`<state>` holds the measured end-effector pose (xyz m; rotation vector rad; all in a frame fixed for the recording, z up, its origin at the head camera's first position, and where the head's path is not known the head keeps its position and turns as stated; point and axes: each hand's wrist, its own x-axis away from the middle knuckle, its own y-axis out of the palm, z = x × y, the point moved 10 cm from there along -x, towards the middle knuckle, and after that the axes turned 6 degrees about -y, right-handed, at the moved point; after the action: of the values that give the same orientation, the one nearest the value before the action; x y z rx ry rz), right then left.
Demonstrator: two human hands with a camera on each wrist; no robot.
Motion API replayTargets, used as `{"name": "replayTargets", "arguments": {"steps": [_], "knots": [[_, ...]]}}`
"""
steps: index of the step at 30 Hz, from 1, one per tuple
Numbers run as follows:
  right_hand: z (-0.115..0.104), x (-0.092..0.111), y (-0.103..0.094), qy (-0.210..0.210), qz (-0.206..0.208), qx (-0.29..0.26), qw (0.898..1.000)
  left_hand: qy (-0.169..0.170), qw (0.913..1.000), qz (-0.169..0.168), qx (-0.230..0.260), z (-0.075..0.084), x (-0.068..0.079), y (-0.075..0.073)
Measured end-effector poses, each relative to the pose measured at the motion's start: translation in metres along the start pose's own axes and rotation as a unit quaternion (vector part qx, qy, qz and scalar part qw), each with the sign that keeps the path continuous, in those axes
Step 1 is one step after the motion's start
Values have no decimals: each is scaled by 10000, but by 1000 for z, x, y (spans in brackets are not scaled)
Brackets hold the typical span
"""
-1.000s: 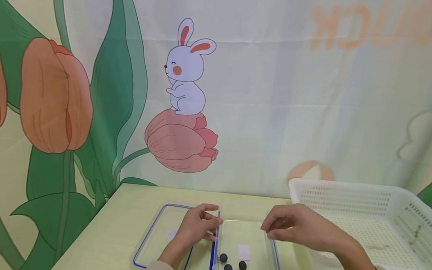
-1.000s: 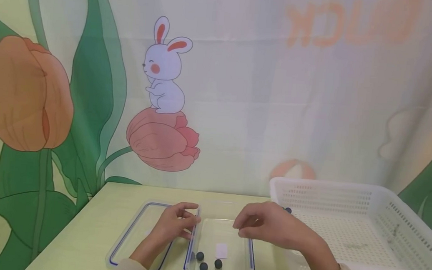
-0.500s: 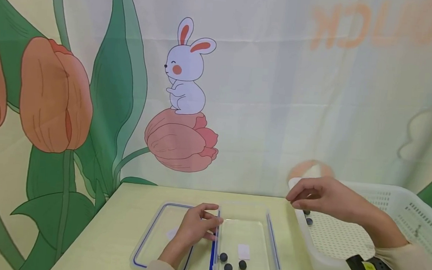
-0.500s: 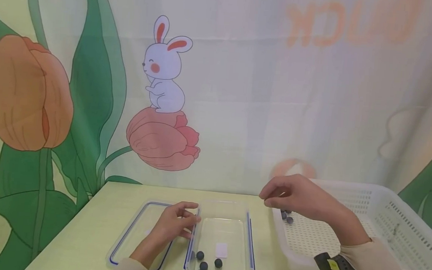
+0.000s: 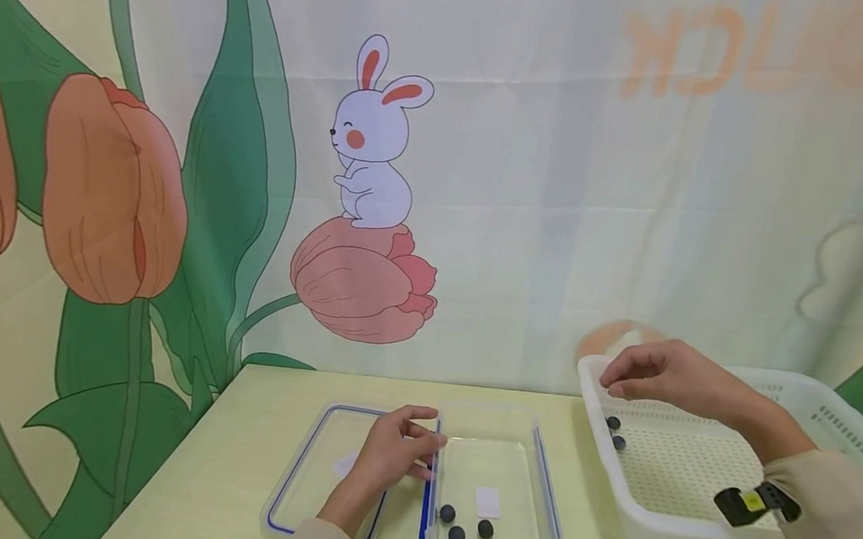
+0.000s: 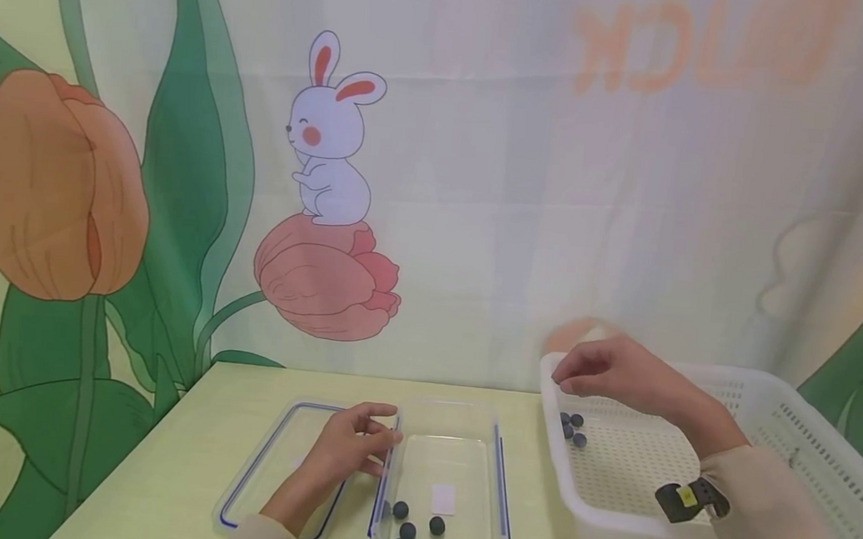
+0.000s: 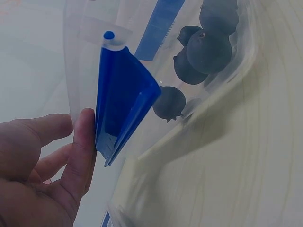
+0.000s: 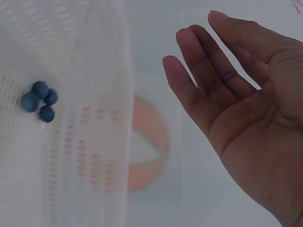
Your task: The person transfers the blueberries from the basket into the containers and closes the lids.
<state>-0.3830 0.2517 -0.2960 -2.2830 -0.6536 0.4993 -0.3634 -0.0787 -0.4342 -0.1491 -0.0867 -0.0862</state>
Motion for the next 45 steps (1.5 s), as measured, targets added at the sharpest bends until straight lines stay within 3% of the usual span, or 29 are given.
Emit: {"name": "replayTargets", "arguments": {"steps": [15,26,39,45], "knots": [[82,-6,12,654,-394,-659,9949,-13,10000,6,64,-2,-1,-1],[117,0,27,884,-762,-362,9925,-62,10000,23,67,-1,0,-1],[128,2,44,1183,-984,-169,9879,-43,10000,38,59,-1,0,-1],[133,-1,50,974,-1083,-234,9891,-65,10000,46,36,0,0,-1]]}}
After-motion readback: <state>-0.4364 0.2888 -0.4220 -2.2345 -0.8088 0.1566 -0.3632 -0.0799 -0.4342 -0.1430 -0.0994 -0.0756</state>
